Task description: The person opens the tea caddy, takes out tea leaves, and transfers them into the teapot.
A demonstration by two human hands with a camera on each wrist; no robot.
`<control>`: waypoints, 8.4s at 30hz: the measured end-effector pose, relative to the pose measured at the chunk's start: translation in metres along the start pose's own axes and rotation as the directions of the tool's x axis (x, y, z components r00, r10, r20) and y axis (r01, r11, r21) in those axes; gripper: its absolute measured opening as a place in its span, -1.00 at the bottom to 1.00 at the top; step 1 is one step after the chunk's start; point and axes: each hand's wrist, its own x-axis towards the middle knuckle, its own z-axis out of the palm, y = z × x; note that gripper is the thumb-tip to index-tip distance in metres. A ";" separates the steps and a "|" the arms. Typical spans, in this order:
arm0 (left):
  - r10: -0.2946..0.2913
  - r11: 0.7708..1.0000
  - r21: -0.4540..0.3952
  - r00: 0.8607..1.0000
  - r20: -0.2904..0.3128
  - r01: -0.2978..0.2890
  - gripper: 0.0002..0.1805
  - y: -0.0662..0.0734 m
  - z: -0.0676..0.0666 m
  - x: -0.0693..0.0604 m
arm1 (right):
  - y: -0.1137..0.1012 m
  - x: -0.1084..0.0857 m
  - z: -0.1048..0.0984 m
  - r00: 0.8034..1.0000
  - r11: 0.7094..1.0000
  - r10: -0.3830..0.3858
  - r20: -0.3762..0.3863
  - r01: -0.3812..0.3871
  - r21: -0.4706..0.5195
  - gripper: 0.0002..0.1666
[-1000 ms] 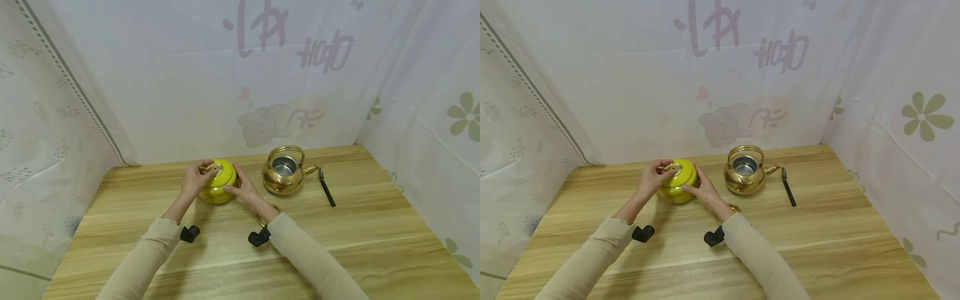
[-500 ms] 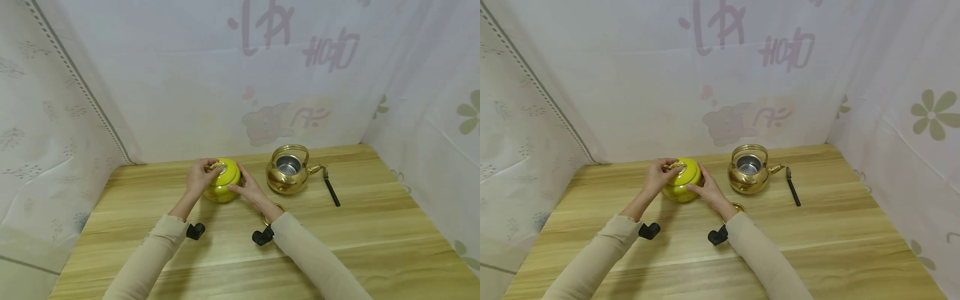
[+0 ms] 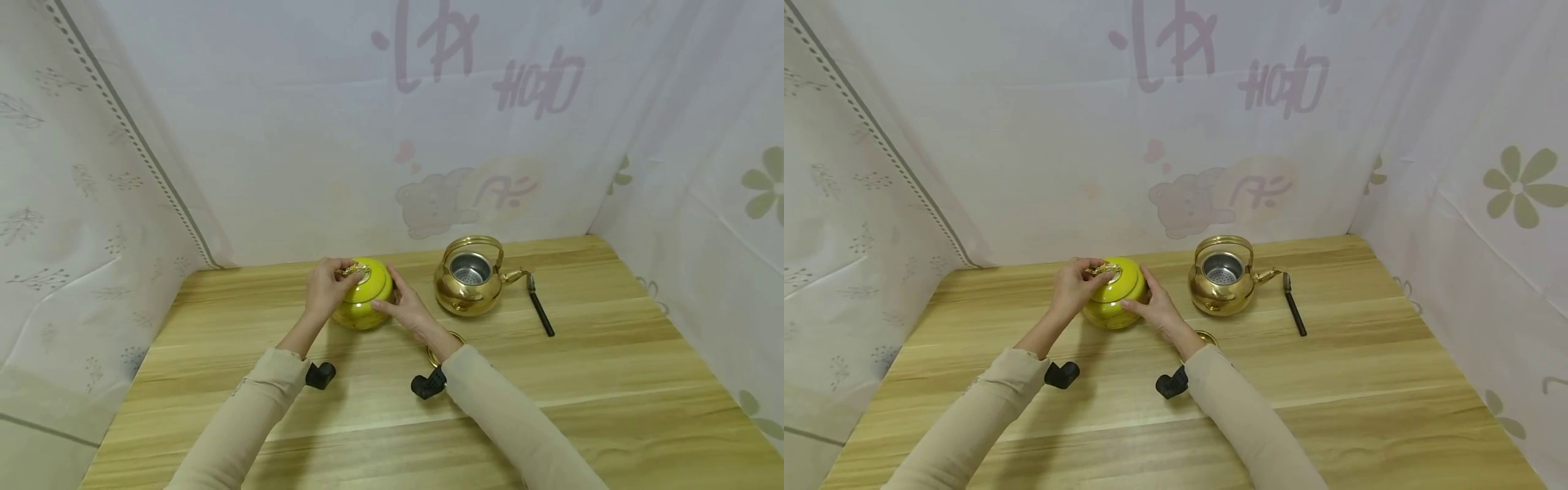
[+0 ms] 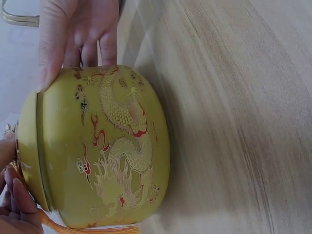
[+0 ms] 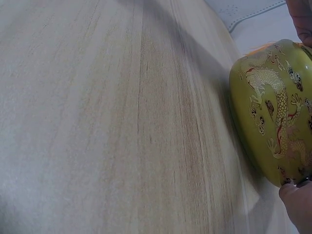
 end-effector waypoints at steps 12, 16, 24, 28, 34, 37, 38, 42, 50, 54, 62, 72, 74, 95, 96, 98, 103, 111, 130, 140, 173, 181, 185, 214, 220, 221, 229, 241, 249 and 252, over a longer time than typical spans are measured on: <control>0.011 1.000 0.002 1.000 -0.013 -0.011 -0.69 0.000 0.002 0.000 | 0.000 0.000 -0.001 1.000 1.000 0.006 -0.003 -0.006 -0.008 0.04; 0.010 1.000 0.011 1.000 -0.013 -0.010 -0.69 0.000 0.002 0.000 | 0.000 0.001 -0.001 1.000 1.000 0.009 0.005 -0.009 -0.004 0.04; 0.030 1.000 -0.001 0.999 -0.020 -0.030 -0.70 -0.002 0.003 0.000 | -0.018 -0.008 -0.001 0.999 1.000 0.021 0.036 -0.022 0.008 0.04; 0.053 0.999 -0.002 0.998 -0.038 -0.053 -0.70 -0.003 0.005 -0.001 | -0.024 -0.011 0.000 0.999 1.000 0.017 0.041 -0.017 0.011 0.02; 0.062 0.998 -0.018 0.997 -0.049 -0.063 -0.71 -0.005 0.006 -0.002 | -0.010 -0.004 -0.001 1.000 1.000 0.011 0.019 -0.011 0.019 0.03; 0.063 0.998 -0.016 0.997 -0.052 -0.063 -0.72 -0.006 0.007 -0.002 | -0.002 0.000 -0.001 1.000 1.000 0.009 0.002 -0.009 0.001 0.03; 0.063 0.998 -0.015 0.997 -0.052 -0.064 -0.72 -0.006 0.007 -0.002 | -0.002 0.000 0.000 1.000 1.000 0.006 -0.002 -0.006 -0.004 0.03; 0.058 0.998 -0.020 0.997 -0.053 -0.059 -0.71 -0.007 0.007 -0.002 | -0.001 0.000 0.001 1.000 1.000 0.003 -0.010 -0.003 -0.007 0.02; 0.052 0.998 -0.041 0.997 -0.064 -0.054 -0.72 -0.007 0.008 -0.002 | -0.001 0.000 0.000 1.000 1.000 0.010 0.005 -0.010 0.005 0.04; 0.051 0.997 -0.049 0.997 -0.066 -0.054 -0.72 -0.007 0.008 -0.002 | -0.010 -0.004 -0.001 0.999 1.000 0.022 0.027 -0.023 0.004 0.04; 0.059 0.996 -0.058 0.995 -0.080 -0.064 -0.72 -0.010 0.009 -0.002 | -0.027 -0.015 0.001 0.999 1.000 0.026 0.035 -0.026 0.016 0.02; 0.060 0.996 -0.055 0.994 -0.091 -0.065 -0.72 -0.011 0.010 -0.002 | -0.027 -0.015 0.001 0.999 0.999 0.021 0.037 -0.022 0.027 0.02; 0.062 0.996 -0.058 0.994 -0.092 -0.068 -0.72 -0.011 0.010 -0.002 | -0.027 -0.015 0.001 0.999 0.999 0.018 0.041 -0.020 0.029 0.02; 0.050 0.992 -0.111 0.993 -0.103 -0.062 -0.74 -0.013 0.011 -0.002 | -0.016 -0.007 -0.001 0.999 0.999 0.007 0.041 -0.008 0.032 0.04; 0.051 0.992 -0.112 0.993 -0.105 -0.063 -0.74 -0.013 0.011 -0.002 | -0.012 -0.005 -0.002 0.999 0.999 0.005 0.039 -0.006 0.034 0.04; 0.053 0.990 -0.122 0.993 -0.108 -0.066 -0.75 -0.013 0.012 -0.003 | -0.006 -0.001 -0.002 1.000 0.999 0.001 0.028 -0.002 0.033 0.04; 0.029 0.983 -0.178 0.993 -0.115 -0.049 -0.75 -0.014 0.011 -0.002 | 0.002 0.002 -0.002 1.000 1.000 -0.005 0.009 0.005 0.002 0.04; -0.193 0.895 -0.430 0.972 -0.136 0.118 -0.69 -0.013 0.001 0.001 | 0.002 0.000 -0.001 1.000 1.000 -0.017 -0.004 0.017 0.010 0.04; -0.251 0.938 -0.278 0.958 -0.137 0.206 -0.65 -0.021 -0.048 -0.040 | 0.001 0.000 0.000 0.999 1.000 -0.029 -0.013 0.029 0.009 0.03; -0.221 0.969 -0.141 0.967 -0.126 0.203 -0.74 -0.041 -0.059 -0.074 | 0.000 0.002 -0.002 0.999 0.999 -0.038 -0.018 0.038 0.013 0.01; -0.201 0.976 0.074 0.978 -0.048 0.205 -0.82 -0.078 -0.044 -0.132 | 0.000 -0.001 -0.001 1.000 1.000 -0.019 -0.001 0.019 0.021 0.00; -0.199 0.977 0.074 0.979 -0.044 0.202 -0.82 -0.078 -0.042 -0.136 | -0.005 -0.003 0.000 0.999 0.999 -0.030 0.017 0.029 0.037 0.00; -0.196 0.977 0.072 0.980 -0.045 0.199 -0.82 -0.079 -0.041 -0.136 | -0.015 -0.008 -0.001 0.999 0.998 -0.026 0.045 0.024 0.053 0.00; -0.149 0.984 0.096 0.989 -0.015 0.150 -0.72 -0.080 -0.043 -0.137 | -0.005 0.000 0.000 1.000 1.000 -0.024 -0.019 0.024 0.003 -0.01; -0.099 0.990 0.099 0.994 -0.036 0.103 -0.59 -0.078 -0.053 -0.133 | -0.006 0.000 -0.001 1.000 1.000 -0.016 -0.020 0.016 -0.020 0.00; -0.091 0.991 0.095 0.995 -0.045 0.095 -0.58 -0.078 -0.055 -0.131 | -0.006 0.000 -0.001 1.000 0.999 -0.019 -0.017 0.019 -0.026 0.00; -0.070 0.997 0.007 0.995 -0.066 0.071 -0.49 -0.071 -0.060 -0.112 | -0.009 -0.004 -0.007 0.999 0.998 -0.024 -0.029 0.023 -0.055 -0.01; -0.072 0.977 -0.194 0.994 0.085 0.087 -0.29 -0.055 -0.051 -0.074 | -0.016 -0.029 -0.022 0.997 0.992 -0.063 -0.042 0.058 -0.107 -0.18; -0.044 0.938 -0.331 0.983 0.180 0.103 -0.20 -0.048 -0.040 -0.050 | -0.023 -0.062 -0.034 0.983 0.971 -0.174 -0.065 0.160 -0.180 -0.43; -0.046 0.934 -0.340 0.980 0.196 0.112 -0.20 -0.045 -0.034 -0.043 | -0.025 -0.075 -0.044 0.973 0.962 -0.209 -0.099 0.186 -0.201 -0.51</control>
